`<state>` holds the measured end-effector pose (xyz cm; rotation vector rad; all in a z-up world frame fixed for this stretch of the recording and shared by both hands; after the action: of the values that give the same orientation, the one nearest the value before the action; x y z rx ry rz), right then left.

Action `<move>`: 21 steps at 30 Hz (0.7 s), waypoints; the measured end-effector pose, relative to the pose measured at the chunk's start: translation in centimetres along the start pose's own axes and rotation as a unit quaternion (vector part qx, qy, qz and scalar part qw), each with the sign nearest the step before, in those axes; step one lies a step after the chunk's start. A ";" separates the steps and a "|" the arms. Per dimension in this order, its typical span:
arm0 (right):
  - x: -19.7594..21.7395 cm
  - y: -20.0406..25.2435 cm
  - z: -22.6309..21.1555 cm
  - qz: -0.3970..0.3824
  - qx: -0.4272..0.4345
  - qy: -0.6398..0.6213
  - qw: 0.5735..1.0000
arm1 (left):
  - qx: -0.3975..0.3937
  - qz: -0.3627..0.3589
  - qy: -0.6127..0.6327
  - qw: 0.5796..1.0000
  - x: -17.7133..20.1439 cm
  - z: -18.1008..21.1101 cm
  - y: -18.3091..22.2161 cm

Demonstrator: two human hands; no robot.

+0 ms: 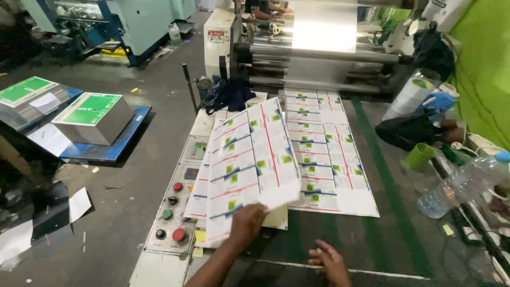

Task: Inspecting and sorting sheets of printed product labels on an industrial workbench.

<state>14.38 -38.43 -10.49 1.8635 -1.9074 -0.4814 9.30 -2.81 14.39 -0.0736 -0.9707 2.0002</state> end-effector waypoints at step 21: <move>6.7 -8.9 12.9 -0.009 0.002 -0.155 0.988 | -0.044 -0.270 -0.086 0.958 -3.3 -3.1 6.7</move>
<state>15.11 -46.06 -25.76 1.8994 -2.0856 -0.8147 7.90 -5.41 6.80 0.2948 -1.0543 1.4754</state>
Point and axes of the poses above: each hand's wrist, its own y-axis away from the middle knuckle, its own x-axis out of the back of the hand, z = x × y, the point moved 7 cm from there along -y, towards the middle knuckle, and after that the axes turned 10 degrees about z, right-handed, at the moved point
